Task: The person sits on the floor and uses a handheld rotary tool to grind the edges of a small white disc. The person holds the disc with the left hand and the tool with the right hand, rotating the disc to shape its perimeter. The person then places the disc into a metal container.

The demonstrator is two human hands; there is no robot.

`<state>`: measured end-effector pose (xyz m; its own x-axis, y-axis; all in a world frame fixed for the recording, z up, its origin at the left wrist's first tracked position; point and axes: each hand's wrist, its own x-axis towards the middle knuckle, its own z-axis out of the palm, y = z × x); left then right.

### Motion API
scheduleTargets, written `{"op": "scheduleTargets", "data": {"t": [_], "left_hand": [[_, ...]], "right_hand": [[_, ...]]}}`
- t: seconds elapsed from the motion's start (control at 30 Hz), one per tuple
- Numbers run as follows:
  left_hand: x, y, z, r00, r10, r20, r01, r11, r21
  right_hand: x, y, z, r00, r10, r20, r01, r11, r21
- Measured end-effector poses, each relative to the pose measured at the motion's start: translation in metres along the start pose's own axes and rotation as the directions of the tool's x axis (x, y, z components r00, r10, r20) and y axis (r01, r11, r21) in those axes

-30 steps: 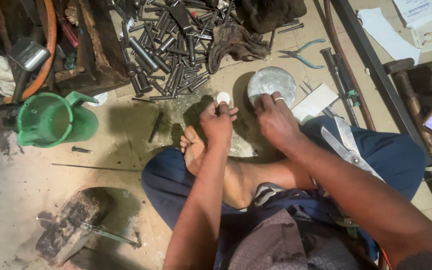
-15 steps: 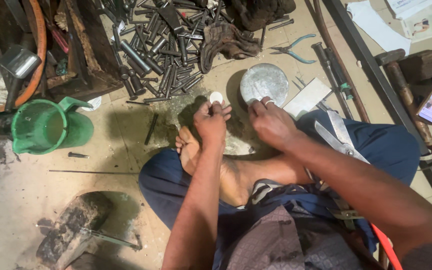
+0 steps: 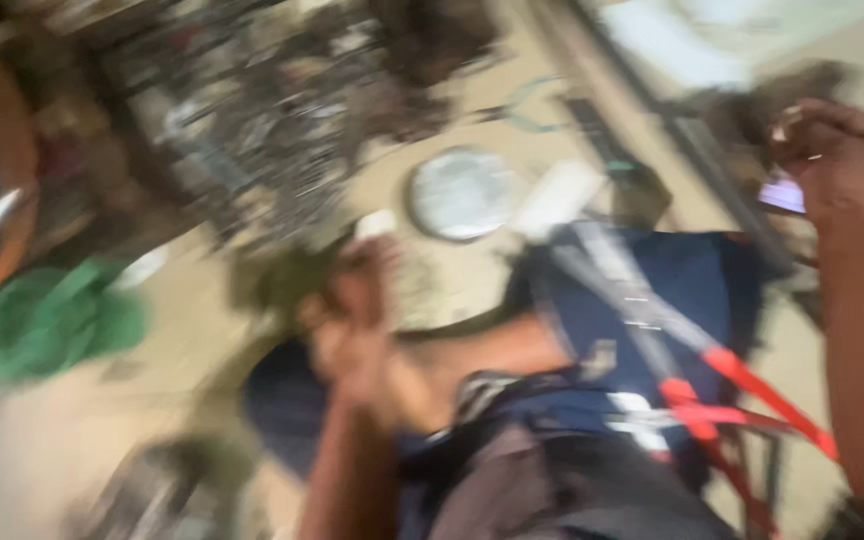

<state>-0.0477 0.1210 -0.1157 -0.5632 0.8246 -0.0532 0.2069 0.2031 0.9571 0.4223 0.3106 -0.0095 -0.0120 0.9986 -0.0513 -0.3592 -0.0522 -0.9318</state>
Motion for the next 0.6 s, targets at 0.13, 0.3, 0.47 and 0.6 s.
{"op": "scheduleTargets", "data": {"t": [0.13,0.3,0.47,0.6], "left_hand": [[0.002,-0.001,-0.005,0.987,0.082,0.139,-0.113,0.967,0.228],[0.014,0.026,0.012,0.966,-0.223,0.132,0.256,0.896,-0.363],[0.012,0.028,0.010,0.948,-0.304,0.092,0.317,0.918,-0.237],[0.016,0.018,-0.003,0.838,-0.323,0.441,0.545,0.428,-0.721]], "right_hand": [[-0.034,-0.012,-0.163,0.873,-0.309,-0.377,0.243,0.946,-0.213],[-0.077,-0.030,-0.266,0.480,0.115,-0.869,0.009,0.991,0.136],[-0.083,-0.004,-0.296,0.498,-0.173,-0.850,-0.320,0.874,-0.365],[-0.076,0.010,-0.317,0.594,-0.328,-0.735,-0.454,0.617,-0.643]]}}
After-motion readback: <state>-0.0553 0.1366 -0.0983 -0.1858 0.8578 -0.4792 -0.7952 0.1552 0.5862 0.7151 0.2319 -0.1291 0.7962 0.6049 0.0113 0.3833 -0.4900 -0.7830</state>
